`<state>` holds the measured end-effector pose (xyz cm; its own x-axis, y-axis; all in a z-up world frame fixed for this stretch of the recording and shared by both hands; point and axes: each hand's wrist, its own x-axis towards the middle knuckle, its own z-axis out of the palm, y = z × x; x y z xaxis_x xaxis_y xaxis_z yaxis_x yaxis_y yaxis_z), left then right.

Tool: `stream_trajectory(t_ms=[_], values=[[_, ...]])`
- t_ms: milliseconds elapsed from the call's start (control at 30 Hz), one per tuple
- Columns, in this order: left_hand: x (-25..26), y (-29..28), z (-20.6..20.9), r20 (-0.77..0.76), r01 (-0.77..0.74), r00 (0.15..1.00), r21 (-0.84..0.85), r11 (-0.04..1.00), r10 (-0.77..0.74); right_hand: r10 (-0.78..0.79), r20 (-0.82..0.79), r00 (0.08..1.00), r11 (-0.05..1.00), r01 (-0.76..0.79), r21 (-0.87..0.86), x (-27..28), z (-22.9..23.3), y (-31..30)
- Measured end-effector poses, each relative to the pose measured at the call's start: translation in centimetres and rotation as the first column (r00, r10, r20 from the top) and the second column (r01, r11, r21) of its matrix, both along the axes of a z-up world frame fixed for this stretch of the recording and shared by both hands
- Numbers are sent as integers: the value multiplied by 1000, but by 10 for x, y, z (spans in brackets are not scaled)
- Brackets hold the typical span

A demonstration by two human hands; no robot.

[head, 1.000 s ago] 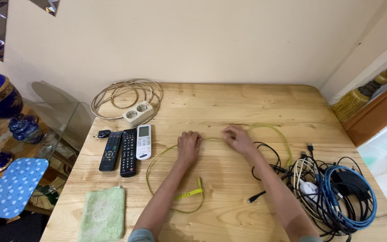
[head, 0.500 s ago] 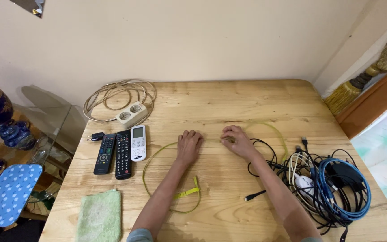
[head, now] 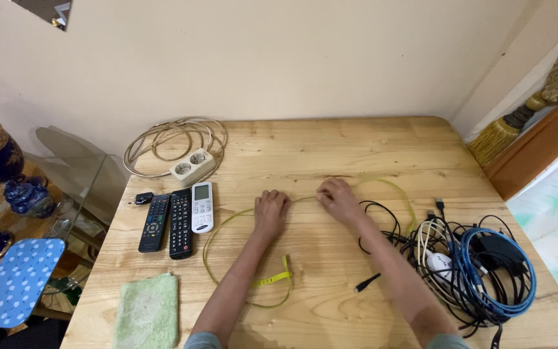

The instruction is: The recorder coils a long yellow cable into a neat loop on a wooden desk.

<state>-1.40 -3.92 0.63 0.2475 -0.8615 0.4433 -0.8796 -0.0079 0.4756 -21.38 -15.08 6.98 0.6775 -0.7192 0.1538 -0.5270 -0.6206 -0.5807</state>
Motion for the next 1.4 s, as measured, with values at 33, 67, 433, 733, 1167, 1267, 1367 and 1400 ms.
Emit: stream_trajectory(t_ms=[33,67,433,733,1167,1267,1367,1400], values=[[2,1,1,-1,2,1000,-1,1000,-2,-2,-1,1000,1000,2,-1,-7,-8,-10],[2,0,1,7,-15,1000,-13,1000,15,-20,15,1000,998,19,55,-16,-16,-21],[1,-1,4,36,-20,999,14,1000,19,3,-11,1000,1000,-3,-15,-25,-13,-11],[0,-3,4,-58,197,980,108,975,-191,-203,-41,978,885,165,-435,7,-46,-11],[11,1,7,-10,-3,1000,90,996,3,9,184,983,851,89,-518,-36,-24,-2],[12,1,5,7,-19,1000,54,998,19,35,239,970,795,118,-594,-36,-18,6],[12,2,6,14,-27,1000,26,999,26,62,289,955,783,133,-608,-37,-21,6],[11,3,6,10,-24,1000,15,1000,24,80,324,943,773,146,-617,-37,-23,6]])
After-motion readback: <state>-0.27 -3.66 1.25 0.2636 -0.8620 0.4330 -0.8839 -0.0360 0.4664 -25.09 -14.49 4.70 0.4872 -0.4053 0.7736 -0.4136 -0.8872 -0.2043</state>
